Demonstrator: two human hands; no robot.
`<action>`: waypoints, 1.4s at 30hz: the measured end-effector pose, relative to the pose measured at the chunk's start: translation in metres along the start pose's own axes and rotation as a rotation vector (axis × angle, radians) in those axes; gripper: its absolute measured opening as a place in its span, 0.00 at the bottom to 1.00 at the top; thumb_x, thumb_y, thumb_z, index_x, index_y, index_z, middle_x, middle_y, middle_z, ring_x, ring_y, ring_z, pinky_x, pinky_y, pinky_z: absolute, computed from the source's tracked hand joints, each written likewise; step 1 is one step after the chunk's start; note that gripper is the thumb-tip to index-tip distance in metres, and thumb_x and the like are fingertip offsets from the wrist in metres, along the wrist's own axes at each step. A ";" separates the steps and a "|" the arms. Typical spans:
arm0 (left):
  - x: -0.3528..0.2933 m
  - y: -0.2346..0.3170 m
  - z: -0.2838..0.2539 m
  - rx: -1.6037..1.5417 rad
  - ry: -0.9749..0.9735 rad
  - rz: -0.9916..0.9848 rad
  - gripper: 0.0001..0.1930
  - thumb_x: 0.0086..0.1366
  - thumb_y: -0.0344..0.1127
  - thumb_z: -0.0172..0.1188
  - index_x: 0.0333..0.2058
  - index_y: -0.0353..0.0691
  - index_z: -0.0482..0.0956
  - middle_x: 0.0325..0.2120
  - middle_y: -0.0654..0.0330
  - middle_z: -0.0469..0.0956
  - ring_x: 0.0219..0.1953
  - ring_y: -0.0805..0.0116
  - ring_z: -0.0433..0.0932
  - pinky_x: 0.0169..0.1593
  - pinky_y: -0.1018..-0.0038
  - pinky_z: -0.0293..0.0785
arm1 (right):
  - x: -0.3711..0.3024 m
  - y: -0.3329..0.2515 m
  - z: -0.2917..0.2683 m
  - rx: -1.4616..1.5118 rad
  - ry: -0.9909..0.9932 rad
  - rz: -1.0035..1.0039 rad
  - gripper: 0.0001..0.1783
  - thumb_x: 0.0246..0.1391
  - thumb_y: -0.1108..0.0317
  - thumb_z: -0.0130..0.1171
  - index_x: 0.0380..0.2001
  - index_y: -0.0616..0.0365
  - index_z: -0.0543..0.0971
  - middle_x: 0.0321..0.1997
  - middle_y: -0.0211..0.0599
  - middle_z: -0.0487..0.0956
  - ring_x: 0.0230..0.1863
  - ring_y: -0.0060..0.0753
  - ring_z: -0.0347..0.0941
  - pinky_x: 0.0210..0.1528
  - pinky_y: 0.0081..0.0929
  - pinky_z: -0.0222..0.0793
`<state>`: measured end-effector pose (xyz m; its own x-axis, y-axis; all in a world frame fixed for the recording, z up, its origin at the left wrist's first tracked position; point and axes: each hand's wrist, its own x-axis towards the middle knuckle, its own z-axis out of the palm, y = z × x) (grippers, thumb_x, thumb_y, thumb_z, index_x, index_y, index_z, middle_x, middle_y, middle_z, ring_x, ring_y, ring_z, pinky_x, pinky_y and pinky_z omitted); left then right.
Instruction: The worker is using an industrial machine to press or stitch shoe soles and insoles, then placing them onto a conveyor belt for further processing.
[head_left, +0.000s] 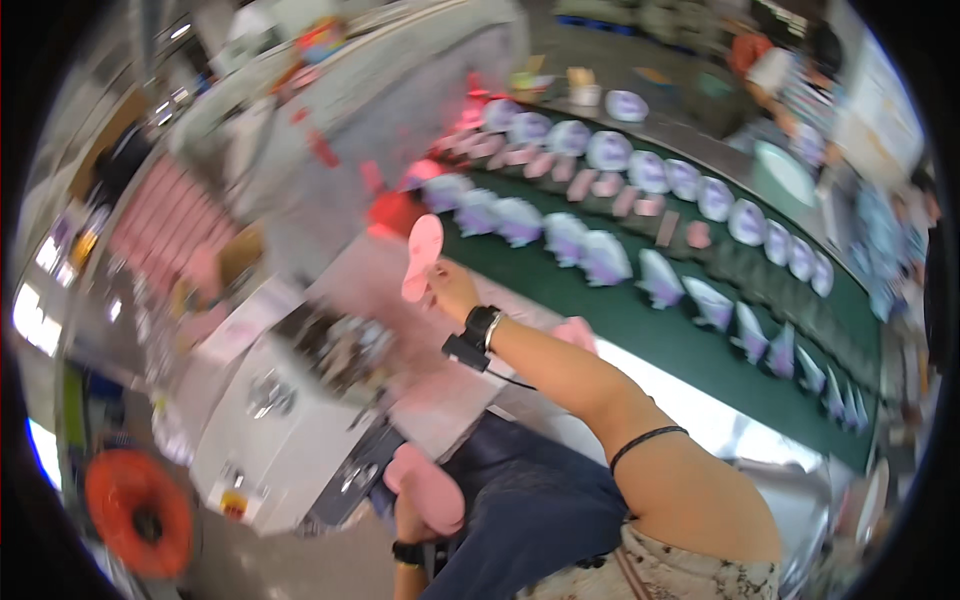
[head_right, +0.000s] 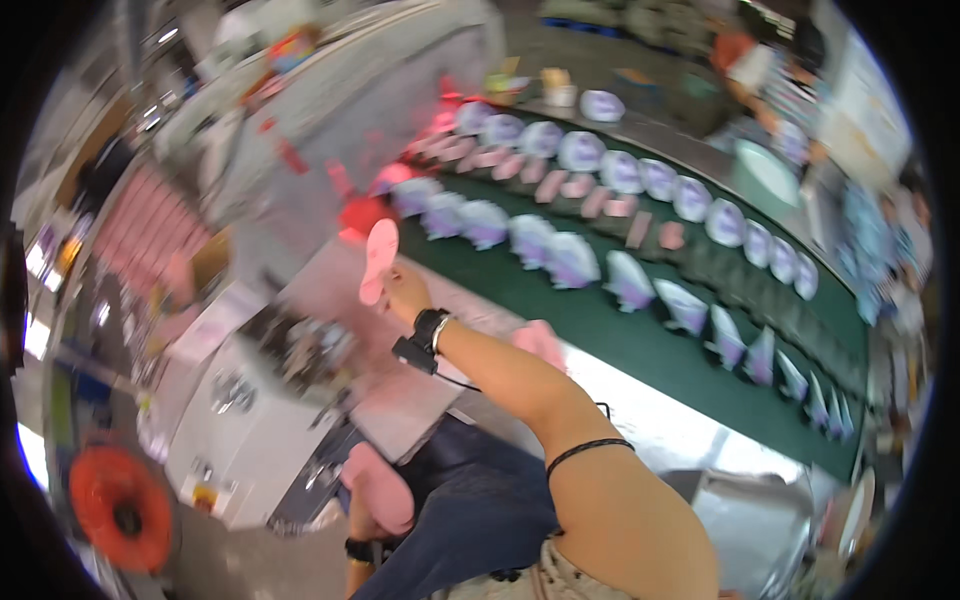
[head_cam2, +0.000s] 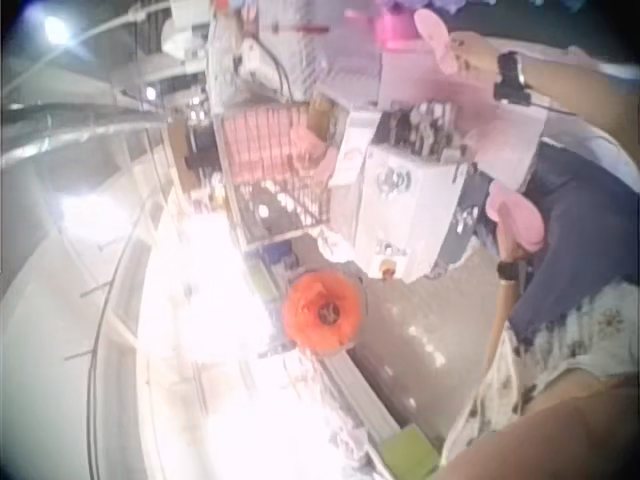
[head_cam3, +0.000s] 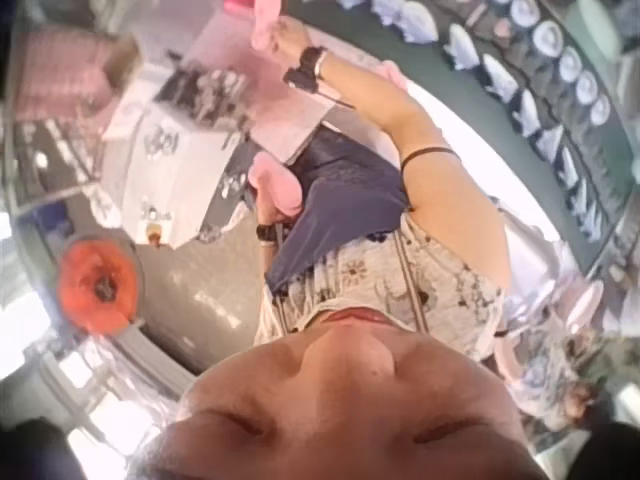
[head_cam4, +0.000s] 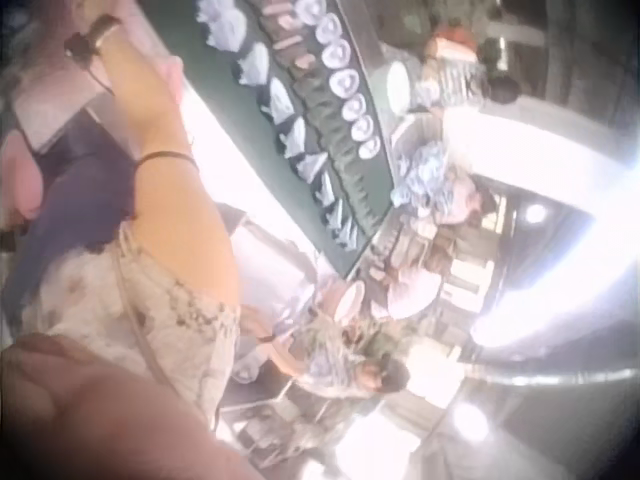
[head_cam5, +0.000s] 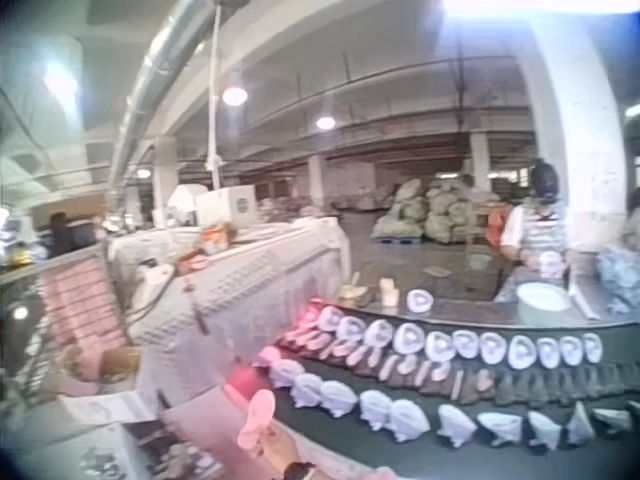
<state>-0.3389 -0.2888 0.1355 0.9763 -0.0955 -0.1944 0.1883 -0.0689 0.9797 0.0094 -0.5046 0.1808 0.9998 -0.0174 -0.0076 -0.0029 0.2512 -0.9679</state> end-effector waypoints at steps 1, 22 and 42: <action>0.006 0.016 0.012 -0.227 -0.011 -0.070 0.21 0.66 0.51 0.50 0.49 0.41 0.68 0.38 0.59 0.76 0.39 0.60 0.76 0.44 0.65 0.73 | -0.003 -0.017 -0.039 -0.087 0.057 0.000 0.13 0.56 0.62 0.52 0.30 0.64 0.72 0.24 0.42 0.74 0.22 0.33 0.76 0.18 0.30 0.70; 0.054 0.077 0.095 -0.812 0.187 -0.585 0.18 0.61 0.43 0.51 0.46 0.41 0.70 0.36 0.60 0.76 0.38 0.62 0.77 0.42 0.67 0.74 | -0.063 -0.088 -0.520 -1.266 0.899 0.071 0.12 0.45 0.67 0.56 0.36 0.55 0.76 0.35 0.52 0.78 0.40 0.57 0.74 0.43 0.47 0.69; 0.053 0.077 0.099 -0.766 0.027 -0.611 0.17 0.63 0.39 0.50 0.47 0.38 0.69 0.38 0.54 0.76 0.39 0.59 0.77 0.41 0.64 0.75 | -0.143 -0.078 -0.209 -0.261 -0.100 0.279 0.10 0.58 0.64 0.51 0.30 0.59 0.76 0.25 0.33 0.76 0.24 0.29 0.71 0.28 0.31 0.68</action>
<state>-0.2828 -0.3977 0.1956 0.6882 -0.2343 -0.6866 0.6710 0.5653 0.4797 -0.1375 -0.7238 0.2053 0.9568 0.1140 -0.2674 -0.2667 -0.0216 -0.9635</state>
